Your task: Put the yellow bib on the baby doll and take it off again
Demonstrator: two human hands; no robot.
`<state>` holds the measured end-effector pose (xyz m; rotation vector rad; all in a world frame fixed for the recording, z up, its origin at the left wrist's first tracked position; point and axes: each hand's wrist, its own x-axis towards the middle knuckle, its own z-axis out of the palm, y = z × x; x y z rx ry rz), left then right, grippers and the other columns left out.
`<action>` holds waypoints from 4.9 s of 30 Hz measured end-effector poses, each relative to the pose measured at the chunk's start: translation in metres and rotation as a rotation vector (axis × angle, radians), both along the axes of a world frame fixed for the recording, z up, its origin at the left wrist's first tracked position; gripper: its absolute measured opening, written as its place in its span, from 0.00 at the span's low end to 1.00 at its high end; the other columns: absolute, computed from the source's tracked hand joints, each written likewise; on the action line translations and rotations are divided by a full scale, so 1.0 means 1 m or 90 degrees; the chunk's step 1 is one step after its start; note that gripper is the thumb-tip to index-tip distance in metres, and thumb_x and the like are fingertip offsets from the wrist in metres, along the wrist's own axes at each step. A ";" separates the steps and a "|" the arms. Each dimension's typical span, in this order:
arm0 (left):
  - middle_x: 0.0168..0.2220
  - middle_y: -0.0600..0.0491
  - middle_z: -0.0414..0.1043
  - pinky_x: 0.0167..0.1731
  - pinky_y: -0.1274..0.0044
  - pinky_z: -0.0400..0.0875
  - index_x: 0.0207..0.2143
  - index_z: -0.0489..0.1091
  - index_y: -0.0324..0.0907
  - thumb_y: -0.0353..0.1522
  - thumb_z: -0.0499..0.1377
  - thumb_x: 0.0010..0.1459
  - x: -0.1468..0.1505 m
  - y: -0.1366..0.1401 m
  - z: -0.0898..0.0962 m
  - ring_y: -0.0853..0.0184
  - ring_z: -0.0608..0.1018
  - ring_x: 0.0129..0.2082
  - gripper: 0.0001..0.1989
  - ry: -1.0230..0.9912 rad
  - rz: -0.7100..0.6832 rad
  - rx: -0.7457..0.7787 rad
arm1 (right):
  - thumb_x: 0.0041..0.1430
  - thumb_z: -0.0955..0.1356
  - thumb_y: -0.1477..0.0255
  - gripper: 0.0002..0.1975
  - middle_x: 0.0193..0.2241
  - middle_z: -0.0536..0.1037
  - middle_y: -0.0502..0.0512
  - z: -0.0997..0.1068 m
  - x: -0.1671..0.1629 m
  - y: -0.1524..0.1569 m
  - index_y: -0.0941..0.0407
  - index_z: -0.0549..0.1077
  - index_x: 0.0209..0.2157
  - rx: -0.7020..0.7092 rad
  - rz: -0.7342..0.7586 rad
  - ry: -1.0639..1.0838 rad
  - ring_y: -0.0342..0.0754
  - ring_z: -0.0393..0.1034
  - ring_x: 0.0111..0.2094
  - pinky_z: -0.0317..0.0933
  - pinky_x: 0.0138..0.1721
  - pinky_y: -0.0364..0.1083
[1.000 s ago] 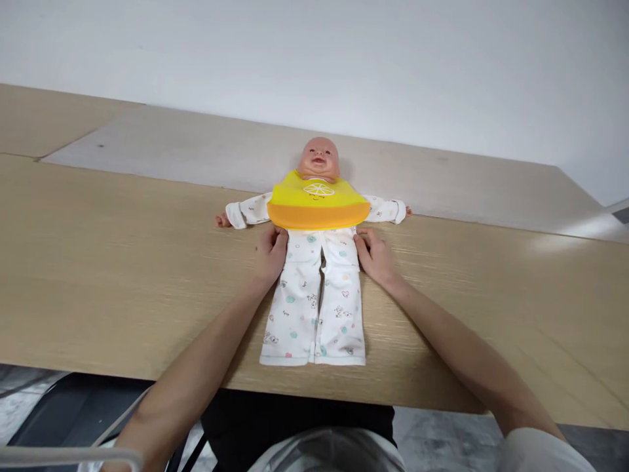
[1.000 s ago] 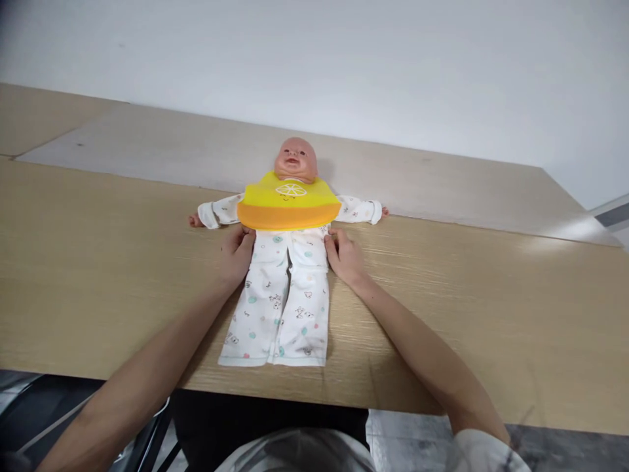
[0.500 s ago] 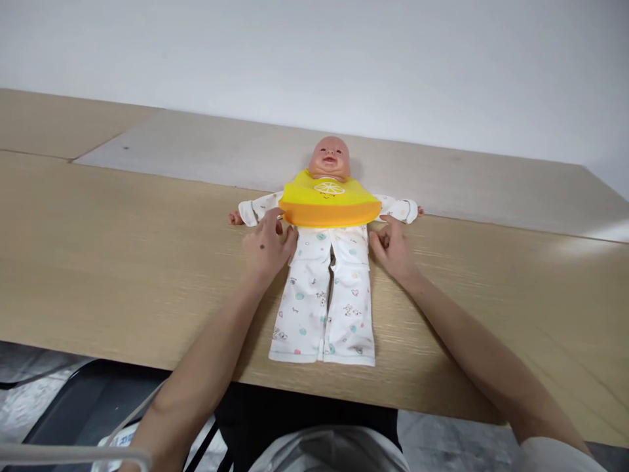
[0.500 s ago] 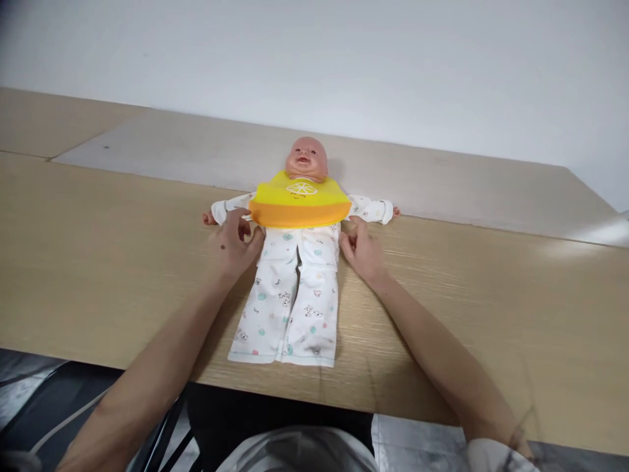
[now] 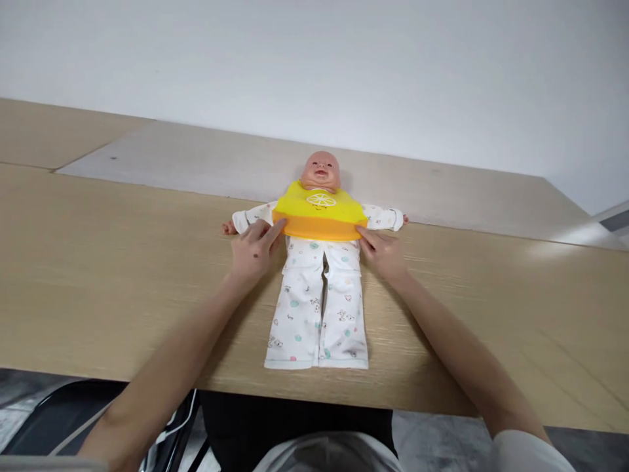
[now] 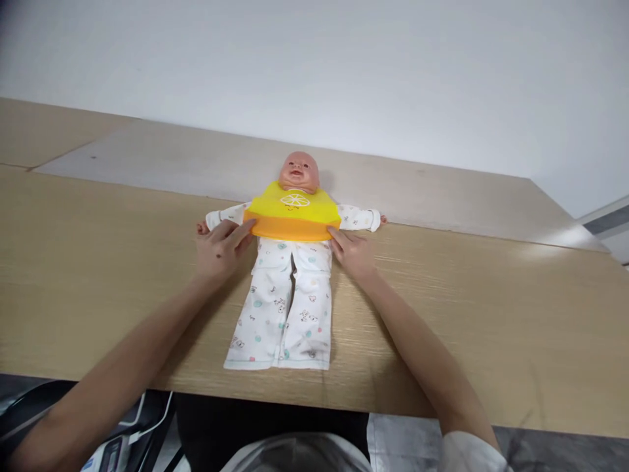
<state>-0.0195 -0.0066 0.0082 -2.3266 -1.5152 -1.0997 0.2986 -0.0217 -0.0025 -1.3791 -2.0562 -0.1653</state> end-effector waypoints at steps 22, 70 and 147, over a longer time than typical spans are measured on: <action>0.14 0.58 0.54 0.18 0.77 0.49 0.17 0.51 0.43 0.29 0.51 0.60 0.017 -0.058 0.023 0.73 0.56 0.15 0.19 0.015 -0.255 0.121 | 0.57 0.68 0.72 0.07 0.24 0.69 0.52 0.072 -0.100 -0.178 0.61 0.75 0.37 0.100 0.454 -0.199 0.41 0.59 0.23 0.52 0.23 0.44; 0.14 0.59 0.48 0.19 0.77 0.48 0.16 0.50 0.41 0.41 0.48 0.65 0.020 -0.042 0.003 0.76 0.53 0.16 0.25 -0.285 -0.218 -0.252 | 0.58 0.67 0.72 0.11 0.36 0.72 0.56 0.044 -0.126 -0.179 0.61 0.75 0.42 0.181 0.369 -0.218 0.45 0.67 0.34 0.59 0.39 0.49; 0.15 0.59 0.45 0.17 0.78 0.45 0.17 0.45 0.42 0.44 0.49 0.64 0.022 -0.044 0.005 0.76 0.52 0.16 0.27 -0.266 -0.250 -0.317 | 0.56 0.67 0.78 0.11 0.35 0.72 0.58 0.031 -0.040 -0.204 0.61 0.69 0.42 0.117 0.176 -0.184 0.47 0.66 0.38 0.62 0.37 0.47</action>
